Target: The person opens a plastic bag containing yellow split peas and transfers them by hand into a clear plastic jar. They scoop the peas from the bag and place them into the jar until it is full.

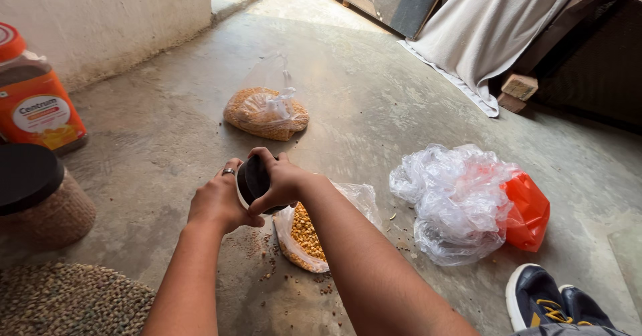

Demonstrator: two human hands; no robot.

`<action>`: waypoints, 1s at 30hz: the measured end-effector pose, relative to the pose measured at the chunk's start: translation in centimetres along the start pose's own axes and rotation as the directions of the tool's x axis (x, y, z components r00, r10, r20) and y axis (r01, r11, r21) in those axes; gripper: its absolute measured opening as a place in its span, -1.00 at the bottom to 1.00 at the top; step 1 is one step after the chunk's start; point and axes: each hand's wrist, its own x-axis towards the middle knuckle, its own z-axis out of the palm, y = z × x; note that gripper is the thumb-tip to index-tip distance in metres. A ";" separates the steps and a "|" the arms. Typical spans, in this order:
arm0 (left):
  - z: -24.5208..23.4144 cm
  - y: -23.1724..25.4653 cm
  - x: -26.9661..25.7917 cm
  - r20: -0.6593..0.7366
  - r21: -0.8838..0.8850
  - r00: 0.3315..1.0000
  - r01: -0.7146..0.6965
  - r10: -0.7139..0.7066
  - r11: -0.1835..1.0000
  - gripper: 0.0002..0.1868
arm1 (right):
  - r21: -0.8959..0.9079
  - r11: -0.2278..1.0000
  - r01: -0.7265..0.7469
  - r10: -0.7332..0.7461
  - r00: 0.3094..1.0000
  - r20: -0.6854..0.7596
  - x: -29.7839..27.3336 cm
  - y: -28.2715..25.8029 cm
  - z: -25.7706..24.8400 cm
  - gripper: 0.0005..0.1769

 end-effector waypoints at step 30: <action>0.5 0.1 1.7 0.032 0.078 0.997 -0.079 0.077 0.994 0.44 | -0.274 0.865 0.421 -0.466 0.876 -0.123 -2.8 2.8 1.3 0.50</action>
